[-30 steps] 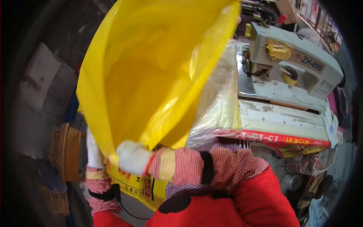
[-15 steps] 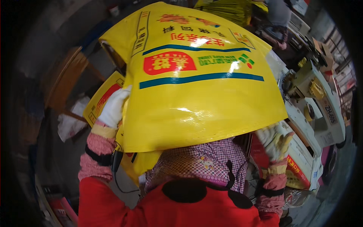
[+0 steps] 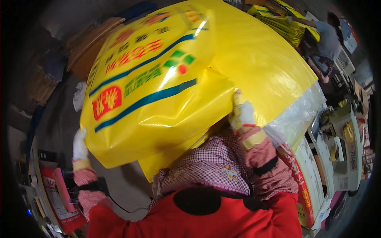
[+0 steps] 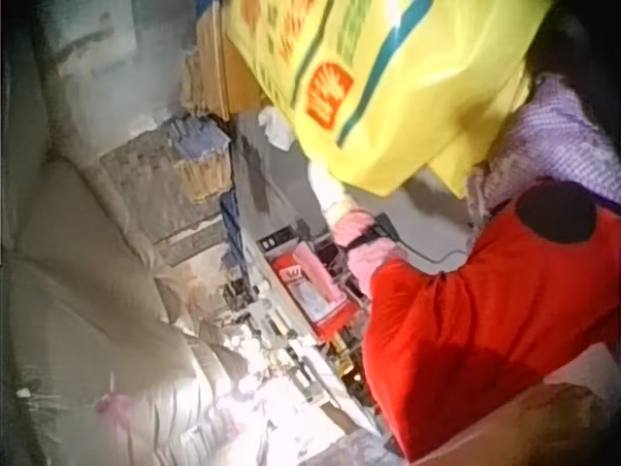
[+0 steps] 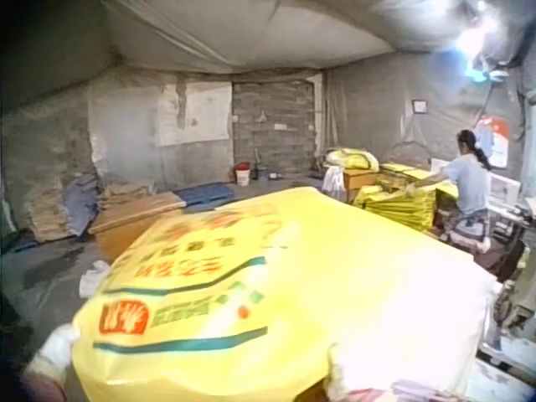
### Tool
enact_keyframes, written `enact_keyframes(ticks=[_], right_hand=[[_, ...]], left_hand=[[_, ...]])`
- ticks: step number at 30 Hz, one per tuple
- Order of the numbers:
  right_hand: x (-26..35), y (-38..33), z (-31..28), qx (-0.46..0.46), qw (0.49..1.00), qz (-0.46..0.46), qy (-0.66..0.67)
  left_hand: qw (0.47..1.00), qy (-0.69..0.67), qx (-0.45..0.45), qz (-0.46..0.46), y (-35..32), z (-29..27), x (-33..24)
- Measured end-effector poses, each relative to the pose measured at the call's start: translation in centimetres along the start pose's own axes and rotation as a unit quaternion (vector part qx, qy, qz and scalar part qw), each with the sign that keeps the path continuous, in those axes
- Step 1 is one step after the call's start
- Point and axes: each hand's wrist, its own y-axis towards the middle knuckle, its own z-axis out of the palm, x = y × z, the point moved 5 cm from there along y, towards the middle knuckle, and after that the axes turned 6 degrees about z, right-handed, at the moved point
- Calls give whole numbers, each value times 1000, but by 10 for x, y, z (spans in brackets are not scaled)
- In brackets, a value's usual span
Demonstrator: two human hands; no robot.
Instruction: Inserting plastic liners into woven sacks and organizing them at a workstation.
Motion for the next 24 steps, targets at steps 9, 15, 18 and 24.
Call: enact_keyframes(ticks=[9, 15, 18, 24], right_hand=[[-229, 224, 65, 27, 971, 101, 213], [-229, 205, 116, 91, 947, 124, 281], [-216, 192, 79, 70, 955, 97, 272], [-144, 127, 39, 117, 947, 27, 297]], left_hand=[[959, 49, -168, -224, -83, -13, 308], [870, 424, -14, -252, -131, -86, 399], [741, 622, 184, -174, -107, -21, 375], [822, 472, -112, -299, -96, -13, 360]])
